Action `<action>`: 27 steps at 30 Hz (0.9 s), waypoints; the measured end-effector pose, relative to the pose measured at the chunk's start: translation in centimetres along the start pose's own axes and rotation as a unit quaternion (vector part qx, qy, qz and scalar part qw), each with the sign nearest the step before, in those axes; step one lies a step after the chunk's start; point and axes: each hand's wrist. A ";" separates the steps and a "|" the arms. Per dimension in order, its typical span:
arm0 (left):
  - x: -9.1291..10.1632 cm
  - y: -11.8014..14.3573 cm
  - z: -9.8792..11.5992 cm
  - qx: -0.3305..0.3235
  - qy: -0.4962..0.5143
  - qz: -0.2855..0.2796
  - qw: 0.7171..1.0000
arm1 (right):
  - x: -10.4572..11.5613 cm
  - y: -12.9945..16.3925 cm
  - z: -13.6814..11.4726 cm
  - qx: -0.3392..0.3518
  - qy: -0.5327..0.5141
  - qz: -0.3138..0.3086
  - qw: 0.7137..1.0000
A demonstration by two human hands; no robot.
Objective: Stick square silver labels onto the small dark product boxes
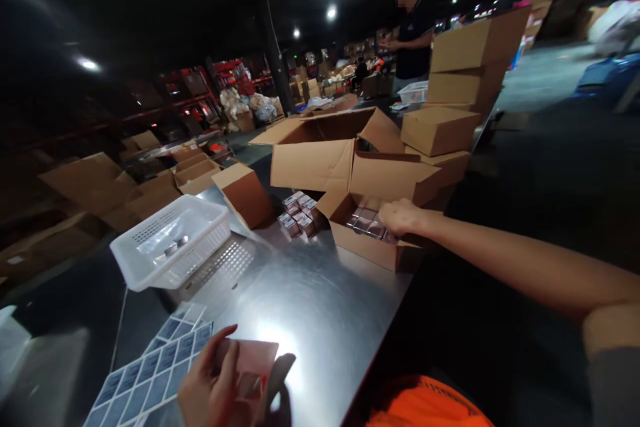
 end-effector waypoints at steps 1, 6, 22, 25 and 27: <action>0.0 -0.2 -0.3 0.015 0.002 -0.002 1.000 | -0.7 0.2 -1.1 -0.007 0.035 0.001 0.999; 0.3 -1.6 -1.5 0.145 0.145 -0.057 0.977 | -7.2 2.3 -7.2 -0.017 0.194 -0.031 0.980; 0.6 -3.4 -2.5 0.160 0.241 -0.046 0.956 | -28.6 2.9 -7.3 -0.087 -0.043 -0.348 0.932; 1.0 -3.5 -2.1 0.164 0.251 -0.066 0.952 | -28.6 3.1 -7.4 -0.128 -0.060 -0.330 0.933; 1.3 -3.5 -1.6 0.158 0.280 -0.091 0.942 | -28.5 3.4 -7.4 -0.145 -0.072 -0.333 0.929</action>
Point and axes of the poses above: each hand's wrist, its own y-axis away from the middle knuckle, its own x-axis out of the back of the hand, z = x × y, and after that the axes turned 8 degrees about -y, right-handed
